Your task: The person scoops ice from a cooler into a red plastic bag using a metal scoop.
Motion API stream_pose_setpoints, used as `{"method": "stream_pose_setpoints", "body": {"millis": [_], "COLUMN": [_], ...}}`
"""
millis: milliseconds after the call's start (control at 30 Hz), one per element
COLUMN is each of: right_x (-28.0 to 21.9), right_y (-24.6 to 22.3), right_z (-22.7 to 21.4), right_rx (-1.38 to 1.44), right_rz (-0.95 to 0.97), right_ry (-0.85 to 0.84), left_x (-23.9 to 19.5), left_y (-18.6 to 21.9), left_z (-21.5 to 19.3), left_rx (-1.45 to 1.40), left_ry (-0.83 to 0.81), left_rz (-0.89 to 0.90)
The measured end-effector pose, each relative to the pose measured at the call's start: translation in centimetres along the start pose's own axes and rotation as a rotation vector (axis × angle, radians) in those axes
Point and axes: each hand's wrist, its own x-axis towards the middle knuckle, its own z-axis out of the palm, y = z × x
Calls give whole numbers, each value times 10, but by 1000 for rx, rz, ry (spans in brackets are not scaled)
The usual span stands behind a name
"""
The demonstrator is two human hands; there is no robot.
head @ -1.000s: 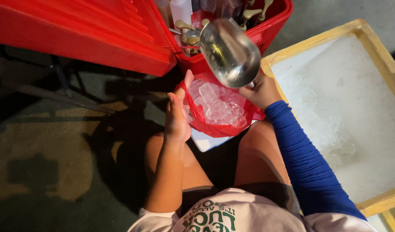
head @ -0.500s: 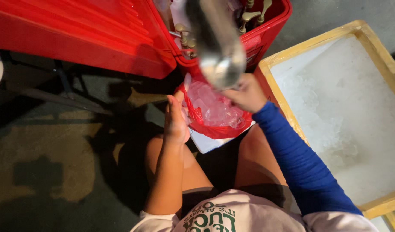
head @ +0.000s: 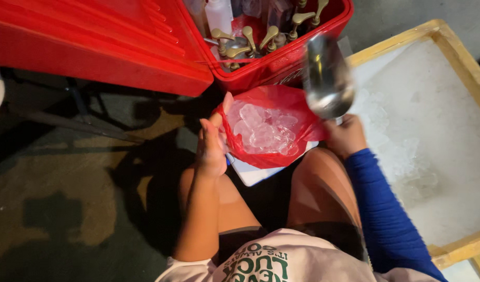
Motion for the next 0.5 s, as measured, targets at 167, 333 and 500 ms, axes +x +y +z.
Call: {"method": "stream_pose_setpoints", "body": {"millis": [167, 333, 500], "right_x": [-4, -13, -27], "right_y": [-73, -136, -159], "right_z": [-39, -15, 16], "right_rx": [-61, 139, 426], "right_rz": [-339, -348, -163], "right_ry": [3, -146, -343], "left_x": [-21, -12, 11], "left_y": [20, 22, 53], "left_z": [-20, -20, -27], "left_rx": [409, 371, 256], "left_ry": [-157, 48, 447], "left_rz": [208, 129, 107]}}
